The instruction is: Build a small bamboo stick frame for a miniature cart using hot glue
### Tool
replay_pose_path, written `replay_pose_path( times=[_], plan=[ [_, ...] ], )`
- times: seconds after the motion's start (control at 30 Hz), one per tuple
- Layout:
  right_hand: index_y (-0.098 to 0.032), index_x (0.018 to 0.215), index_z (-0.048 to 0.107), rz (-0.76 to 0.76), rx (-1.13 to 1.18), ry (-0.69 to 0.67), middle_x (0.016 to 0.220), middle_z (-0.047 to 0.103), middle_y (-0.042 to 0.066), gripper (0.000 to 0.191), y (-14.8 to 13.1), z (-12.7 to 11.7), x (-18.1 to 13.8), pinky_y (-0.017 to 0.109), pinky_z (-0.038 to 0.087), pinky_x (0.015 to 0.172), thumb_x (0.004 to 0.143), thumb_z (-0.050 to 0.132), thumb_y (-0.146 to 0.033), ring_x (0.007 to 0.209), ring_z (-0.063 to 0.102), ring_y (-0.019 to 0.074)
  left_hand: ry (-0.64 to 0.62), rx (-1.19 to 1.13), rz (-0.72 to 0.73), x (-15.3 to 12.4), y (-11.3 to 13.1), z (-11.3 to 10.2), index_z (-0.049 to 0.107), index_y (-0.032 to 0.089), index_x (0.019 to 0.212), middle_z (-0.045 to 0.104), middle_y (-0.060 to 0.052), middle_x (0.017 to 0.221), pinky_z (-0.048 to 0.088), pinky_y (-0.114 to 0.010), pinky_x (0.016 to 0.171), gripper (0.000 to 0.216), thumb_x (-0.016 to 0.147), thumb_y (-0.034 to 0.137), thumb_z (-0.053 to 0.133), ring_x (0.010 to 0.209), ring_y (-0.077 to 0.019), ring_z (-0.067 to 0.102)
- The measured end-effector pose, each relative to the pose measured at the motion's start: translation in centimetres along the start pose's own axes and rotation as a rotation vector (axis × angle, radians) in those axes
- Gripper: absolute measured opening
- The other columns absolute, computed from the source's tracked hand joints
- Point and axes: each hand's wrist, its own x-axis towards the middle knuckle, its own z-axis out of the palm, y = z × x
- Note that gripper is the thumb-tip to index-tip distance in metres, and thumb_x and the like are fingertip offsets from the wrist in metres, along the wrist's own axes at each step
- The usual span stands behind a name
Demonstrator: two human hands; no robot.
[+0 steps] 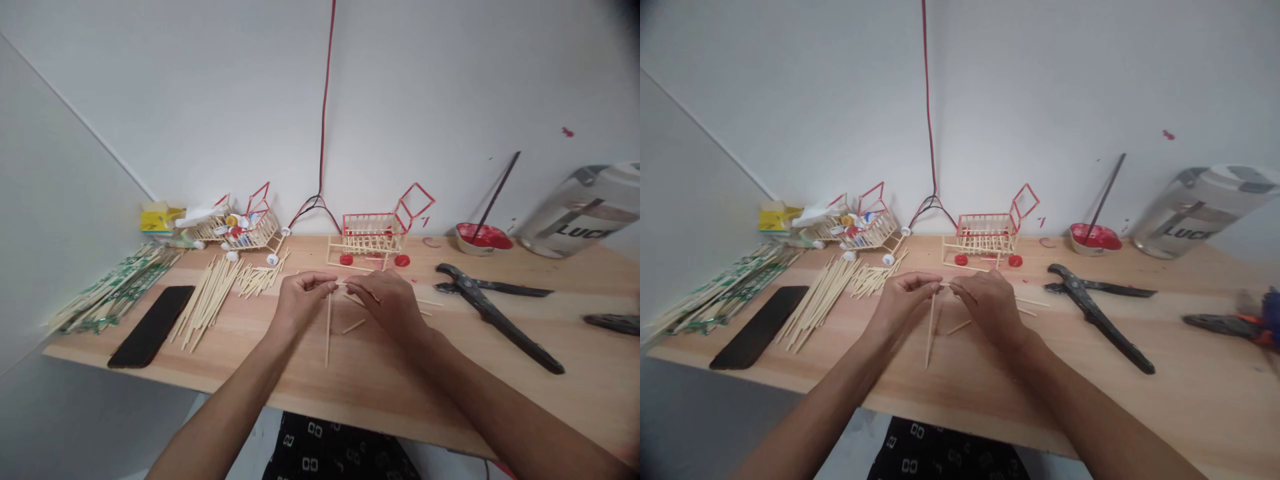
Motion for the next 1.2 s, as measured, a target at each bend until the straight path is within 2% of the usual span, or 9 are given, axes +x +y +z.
replay_pose_path(
  times=[0.23, 0.37, 0.47, 0.57, 0.63, 0.77, 0.97, 1.13, 1.2],
  plan=[
    [-0.021, 0.086, 0.07, -0.035, -0.031, 0.036, 0.083, 0.074, 0.001, 0.02, 0.0, 0.3, -0.1, 0.028, 0.035, 0.071, 0.092, 0.052, -0.028, 0.07, 0.062, 0.0156, 0.022, -0.011, -0.011, 0.1, 0.0, 0.2, 0.074, 0.014, 0.073, 0.073, -0.008, 0.077, 0.05, -0.029, 0.072, 0.013, 0.062, 0.02, 0.075, 0.07, -0.0158, 0.065],
    [-0.022, 0.086, 0.07, -0.052, -0.038, 0.043, 0.08, 0.074, 0.0, 0.019, 0.0, 0.2, -0.1, 0.028, 0.035, 0.07, 0.091, 0.053, -0.027, 0.07, 0.063, 0.0156, -0.015, -0.01, -0.013, 0.2, -0.3, 0.1, 0.074, 0.014, 0.074, 0.073, -0.008, 0.074, 0.049, -0.028, 0.07, 0.014, 0.063, 0.022, 0.075, 0.068, -0.0157, 0.065],
    [-0.021, 0.086, 0.071, -0.058, -0.04, 0.04, 0.08, 0.074, 0.0, 0.018, 0.1, 0.0, 0.0, 0.028, 0.035, 0.071, 0.091, 0.054, -0.026, 0.07, 0.063, 0.0151, -0.065, 0.005, -0.001, 0.3, -0.2, -0.5, 0.075, 0.014, 0.09, 0.073, -0.009, 0.08, 0.049, -0.027, 0.068, 0.025, 0.07, 0.028, 0.072, 0.07, -0.0157, 0.066],
    [-0.02, 0.084, 0.071, -0.051, -0.045, 0.062, 0.082, 0.075, 0.001, 0.019, 0.3, -0.1, 0.0, 0.028, 0.035, 0.07, 0.091, 0.054, -0.026, 0.07, 0.063, 0.0147, -0.05, 0.019, 0.033, 0.5, -0.1, -1.1, 0.066, 0.018, 0.114, 0.071, -0.01, 0.101, 0.048, -0.024, 0.062, 0.041, 0.075, 0.033, 0.066, 0.073, -0.0142, 0.065],
    [-0.019, 0.084, 0.071, -0.043, -0.039, 0.073, 0.083, 0.075, 0.001, 0.02, 0.3, -0.2, 0.0, 0.028, 0.036, 0.069, 0.091, 0.053, -0.026, 0.07, 0.064, 0.0149, -0.035, 0.023, 0.054, 0.5, -0.1, -1.4, 0.064, 0.019, 0.118, 0.07, -0.011, 0.107, 0.049, -0.023, 0.062, 0.045, 0.075, 0.033, 0.067, 0.075, -0.0139, 0.065],
    [-0.021, 0.086, 0.071, -0.017, -0.029, 0.037, 0.084, 0.075, 0.001, 0.022, 0.3, -0.3, 0.1, 0.029, 0.036, 0.071, 0.092, 0.051, -0.028, 0.073, 0.064, 0.0155, -0.06, 0.039, 0.043, 0.5, -0.2, -1.0, 0.071, 0.017, 0.106, 0.073, -0.01, 0.097, 0.05, -0.027, 0.068, 0.037, 0.071, 0.032, 0.07, 0.079, -0.0163, 0.064],
    [-0.022, 0.088, 0.071, 0.002, -0.057, -0.027, 0.084, 0.074, 0.002, 0.025, 0.0, -0.2, 0.1, 0.031, 0.035, 0.071, 0.093, 0.049, -0.031, 0.073, 0.063, 0.0157, -0.013, 0.056, 0.049, 0.3, -0.2, -0.4, 0.075, 0.015, 0.081, 0.074, -0.009, 0.085, 0.049, -0.03, 0.071, 0.018, 0.066, 0.026, 0.074, 0.076, -0.0182, 0.065],
    [-0.022, 0.089, 0.071, -0.012, -0.059, -0.032, 0.086, 0.074, 0.002, 0.024, 0.0, 0.1, 0.1, 0.031, 0.035, 0.071, 0.093, 0.049, -0.031, 0.074, 0.063, 0.016, 0.023, 0.074, 0.079, 0.3, -0.2, -0.3, 0.074, 0.016, 0.074, 0.073, -0.007, 0.079, 0.048, -0.029, 0.074, 0.011, 0.065, 0.022, 0.073, 0.075, -0.0177, 0.065],
    [-0.022, 0.095, 0.07, -0.01, -0.03, -0.024, 0.087, 0.074, 0.002, 0.023, 0.1, 0.0, 0.2, 0.031, 0.036, 0.071, 0.092, 0.05, -0.033, 0.076, 0.063, 0.0169, 0.037, 0.064, 0.071, 0.3, -0.1, -0.4, 0.074, 0.016, 0.074, 0.073, -0.007, 0.079, 0.048, -0.029, 0.074, 0.011, 0.065, 0.022, 0.073, 0.075, -0.0177, 0.065]
  ],
)
